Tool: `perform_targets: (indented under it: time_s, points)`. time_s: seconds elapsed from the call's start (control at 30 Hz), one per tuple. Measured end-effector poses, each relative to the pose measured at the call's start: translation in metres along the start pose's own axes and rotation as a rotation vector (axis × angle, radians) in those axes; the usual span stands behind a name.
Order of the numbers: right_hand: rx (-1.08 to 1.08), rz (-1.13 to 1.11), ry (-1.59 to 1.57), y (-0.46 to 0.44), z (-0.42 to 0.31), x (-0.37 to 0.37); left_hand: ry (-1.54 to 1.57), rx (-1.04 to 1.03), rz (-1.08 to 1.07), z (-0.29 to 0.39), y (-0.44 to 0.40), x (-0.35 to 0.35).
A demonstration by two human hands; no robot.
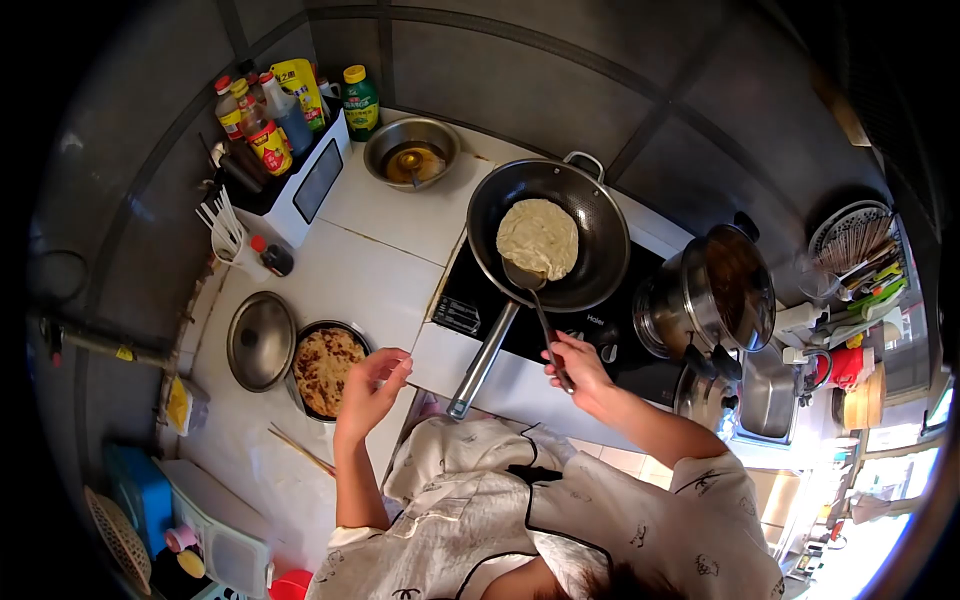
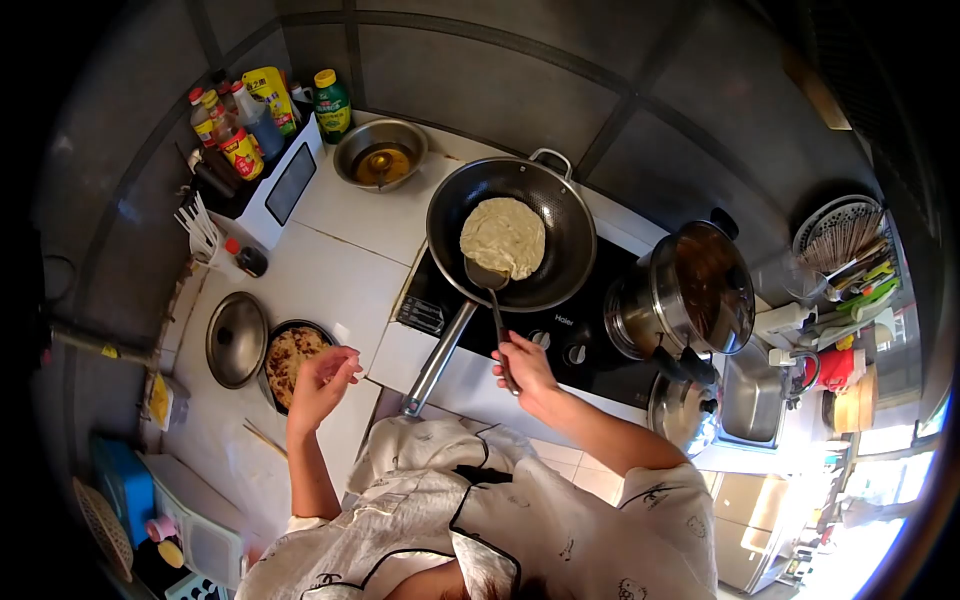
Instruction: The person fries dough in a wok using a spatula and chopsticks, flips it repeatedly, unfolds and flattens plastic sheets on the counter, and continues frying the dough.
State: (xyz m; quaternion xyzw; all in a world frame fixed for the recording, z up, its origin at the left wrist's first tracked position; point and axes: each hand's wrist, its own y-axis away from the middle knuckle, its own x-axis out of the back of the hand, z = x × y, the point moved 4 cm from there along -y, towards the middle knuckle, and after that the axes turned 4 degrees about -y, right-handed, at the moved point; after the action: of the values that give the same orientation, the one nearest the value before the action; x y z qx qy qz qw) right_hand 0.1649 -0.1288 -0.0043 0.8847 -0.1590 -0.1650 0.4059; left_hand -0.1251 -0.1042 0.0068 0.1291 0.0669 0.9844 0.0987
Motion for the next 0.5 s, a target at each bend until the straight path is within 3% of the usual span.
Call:
perform_targets:
  time_s: [0.2,0.5]
  points:
    - [0.048,-0.030,-0.076,-0.022,0.012,-0.053,0.030,-0.028,-0.050,-0.001,-0.002,-0.001]
    - [0.100,0.021,-0.395,-0.049,0.024,-0.058,0.087,0.020,-0.050,0.003,-0.003,0.005]
